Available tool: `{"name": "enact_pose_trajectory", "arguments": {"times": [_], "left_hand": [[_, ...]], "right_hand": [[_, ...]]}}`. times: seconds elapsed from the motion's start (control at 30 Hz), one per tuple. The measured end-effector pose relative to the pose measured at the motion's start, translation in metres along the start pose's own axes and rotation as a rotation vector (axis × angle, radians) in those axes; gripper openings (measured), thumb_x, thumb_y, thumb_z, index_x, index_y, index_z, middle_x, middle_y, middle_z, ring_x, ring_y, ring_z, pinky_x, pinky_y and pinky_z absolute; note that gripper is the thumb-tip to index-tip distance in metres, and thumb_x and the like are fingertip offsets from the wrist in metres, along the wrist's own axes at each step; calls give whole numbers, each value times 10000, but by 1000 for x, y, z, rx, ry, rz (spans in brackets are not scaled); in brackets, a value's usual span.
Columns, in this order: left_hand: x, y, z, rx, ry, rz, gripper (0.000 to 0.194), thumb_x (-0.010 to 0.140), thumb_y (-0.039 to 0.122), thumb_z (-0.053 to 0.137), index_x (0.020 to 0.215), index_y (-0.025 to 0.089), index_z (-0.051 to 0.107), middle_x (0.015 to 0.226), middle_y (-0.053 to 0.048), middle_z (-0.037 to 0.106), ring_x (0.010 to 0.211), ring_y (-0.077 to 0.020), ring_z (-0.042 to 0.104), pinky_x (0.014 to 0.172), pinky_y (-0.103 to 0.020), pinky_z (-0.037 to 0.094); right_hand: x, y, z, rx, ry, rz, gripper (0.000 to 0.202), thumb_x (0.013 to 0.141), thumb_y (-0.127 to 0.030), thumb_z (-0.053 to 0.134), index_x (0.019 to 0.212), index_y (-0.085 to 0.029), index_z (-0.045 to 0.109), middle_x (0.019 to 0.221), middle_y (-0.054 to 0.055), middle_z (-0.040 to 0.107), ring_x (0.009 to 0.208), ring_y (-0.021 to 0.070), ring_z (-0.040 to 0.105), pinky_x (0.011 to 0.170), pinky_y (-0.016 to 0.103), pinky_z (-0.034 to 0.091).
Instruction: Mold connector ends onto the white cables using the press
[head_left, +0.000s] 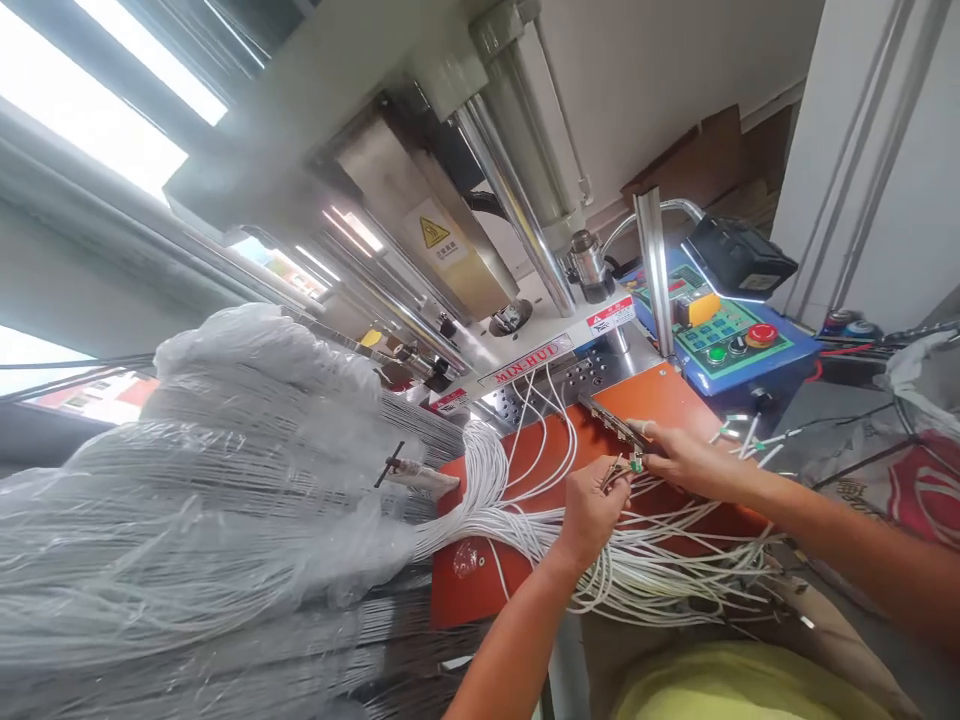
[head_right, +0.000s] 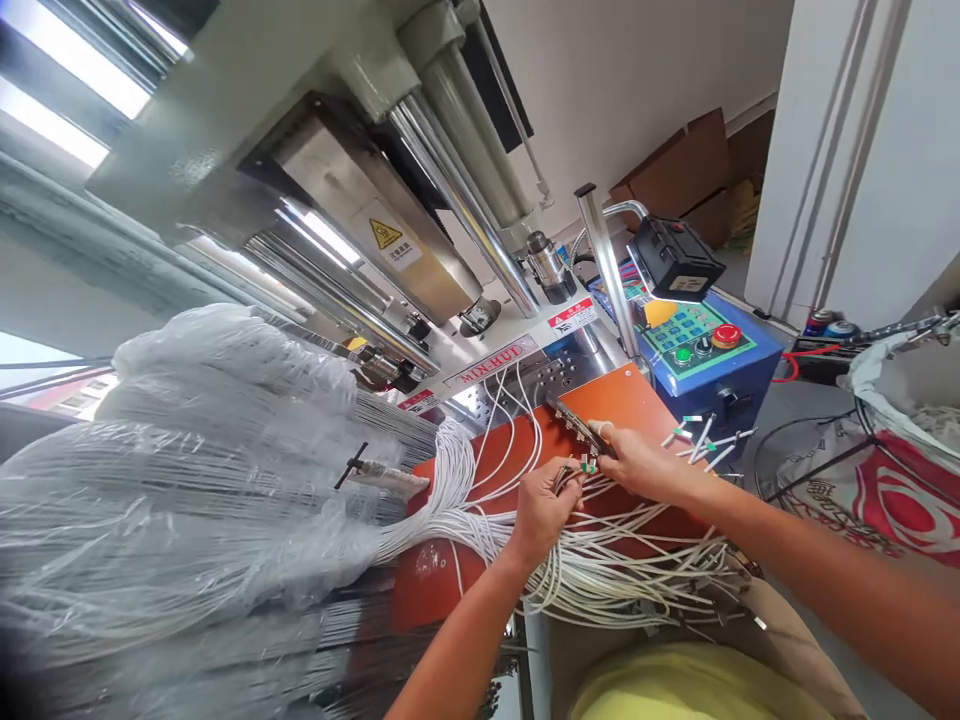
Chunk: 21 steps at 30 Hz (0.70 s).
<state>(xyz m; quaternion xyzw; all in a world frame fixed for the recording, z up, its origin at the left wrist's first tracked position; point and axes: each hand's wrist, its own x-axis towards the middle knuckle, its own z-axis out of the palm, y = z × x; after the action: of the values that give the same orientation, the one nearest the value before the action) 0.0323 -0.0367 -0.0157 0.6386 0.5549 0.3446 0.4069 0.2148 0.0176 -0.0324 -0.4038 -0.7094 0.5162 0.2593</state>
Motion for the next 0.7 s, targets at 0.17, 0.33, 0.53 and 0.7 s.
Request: {"name": "enact_pose_trajectory", "arguments": {"times": [0.17, 0.33, 0.53, 0.7], "left_hand": [[3, -3, 2, 102, 7, 34, 141, 864, 194, 526, 916, 187, 657, 655, 36, 595, 560, -90, 562, 586, -192, 448], [0, -1, 3, 185, 23, 66, 178, 856, 157, 504, 916, 194, 667, 677, 23, 615, 585, -104, 559, 621, -208, 449], [1, -2, 5, 271, 80, 76, 184, 887, 263, 529, 910, 201, 700, 696, -10, 644, 643, -139, 570, 650, -233, 450], [3, 3, 6, 162, 76, -20, 182, 884, 331, 560, 879, 196, 682, 573, 35, 566, 526, -108, 519, 568, -213, 431]], "right_hand": [[1, 3, 1, -10, 89, -82, 380, 790, -226, 500, 1158, -211, 596, 932, 30, 681, 852, 207, 604, 793, 315, 474], [0, 1, 2, -46, 99, -89, 308, 808, -218, 485, 1095, -223, 597, 960, 38, 693, 861, 210, 620, 789, 308, 470], [1, 3, 9, -180, 113, -31, 268, 824, -181, 461, 1079, -208, 535, 954, 53, 682, 832, 197, 627, 725, 268, 441], [0, 2, 3, -224, 56, 0, 326, 847, -194, 473, 1172, -210, 499, 976, 70, 691, 839, 204, 628, 723, 263, 425]]}}
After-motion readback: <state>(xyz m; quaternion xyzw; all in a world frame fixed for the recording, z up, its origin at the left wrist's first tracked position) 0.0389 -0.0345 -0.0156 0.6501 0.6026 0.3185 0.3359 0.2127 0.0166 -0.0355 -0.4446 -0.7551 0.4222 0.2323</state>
